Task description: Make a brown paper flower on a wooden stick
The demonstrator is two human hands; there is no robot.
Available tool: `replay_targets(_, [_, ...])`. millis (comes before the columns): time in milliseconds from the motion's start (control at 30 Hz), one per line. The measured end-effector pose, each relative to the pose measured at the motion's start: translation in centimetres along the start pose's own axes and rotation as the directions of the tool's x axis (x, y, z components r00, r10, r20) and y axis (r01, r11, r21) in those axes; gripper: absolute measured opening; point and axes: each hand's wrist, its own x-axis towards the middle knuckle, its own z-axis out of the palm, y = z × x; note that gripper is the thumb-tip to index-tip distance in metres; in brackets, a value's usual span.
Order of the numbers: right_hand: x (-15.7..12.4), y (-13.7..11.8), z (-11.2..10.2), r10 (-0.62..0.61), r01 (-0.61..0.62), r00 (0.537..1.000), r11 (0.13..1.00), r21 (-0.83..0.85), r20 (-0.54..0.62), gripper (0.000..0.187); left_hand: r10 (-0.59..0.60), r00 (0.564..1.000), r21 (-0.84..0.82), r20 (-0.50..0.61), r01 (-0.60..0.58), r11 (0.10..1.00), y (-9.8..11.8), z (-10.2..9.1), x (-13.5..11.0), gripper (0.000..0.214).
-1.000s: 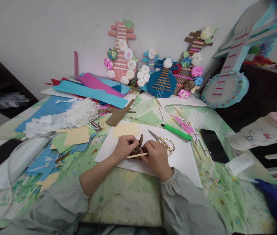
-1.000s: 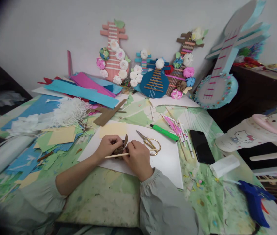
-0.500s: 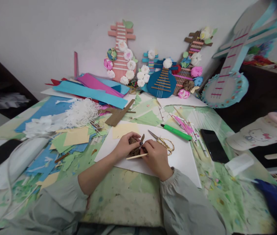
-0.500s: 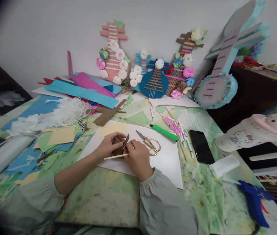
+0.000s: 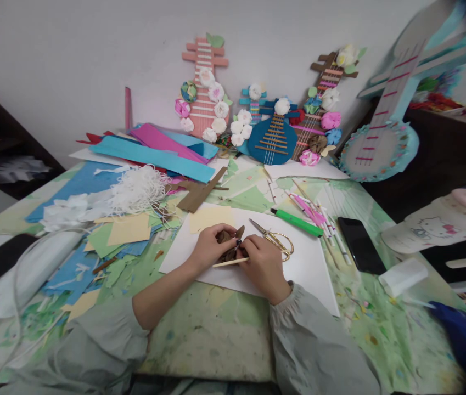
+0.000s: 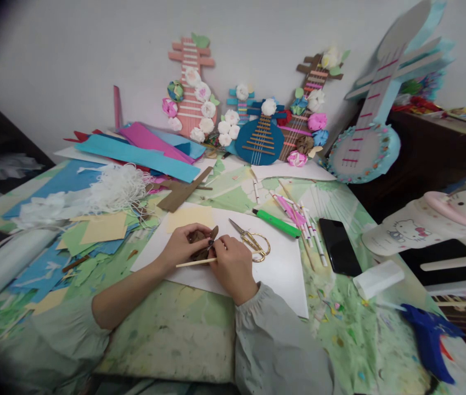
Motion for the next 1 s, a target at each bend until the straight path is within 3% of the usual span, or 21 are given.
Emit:
replay_targets(200, [0.0, 0.0, -0.1, -0.002, 0.002, 1.0, 1.0, 0.005, -0.001, 0.013, -0.004, 1.0, 0.002, -0.026, 0.004, 1.0, 0.5, 0.1, -0.3, 0.017])
replay_targets(467, [0.3, -0.1, -1.1, -0.013, 0.006, 0.999, 0.982, 0.187, 0.036, 0.011, -0.073, 0.976, -0.282, 0.204, 0.13, 0.95, 0.7, -0.7, 0.1, 0.026])
replay_targets(600, [0.6, 0.7, -1.7, 0.094, -0.136, 0.989, 0.896, 0.424, 0.117, 0.012, -0.062, 0.964, -0.326, 0.257, 0.147, 0.934, 0.6, -0.9, 0.0, 0.027])
replay_targets(700, [0.7, 1.2, -1.8, 0.194, -0.256, 0.965, 0.835, 0.487, 0.175, 0.011, -0.047, 0.951, -0.33, 0.306, 0.152, 0.932, 0.7, -0.9, -0.1, 0.028])
replay_targets(867, [0.8, 1.2, -1.9, 0.219, -0.289, 0.956, 0.825, 0.486, 0.196, 0.014, 0.005, 0.94, -0.368, 0.34, 0.128, 0.921, 0.8, -1.0, -0.3, 0.027])
replay_targets(1000, [0.8, 1.1, -2.0, 0.213, -0.295, 0.954, 0.791, 0.537, 0.21, 0.006, 0.01, 0.944, -0.365, 0.331, 0.118, 0.924, 0.7, -1.0, -0.2, 0.026])
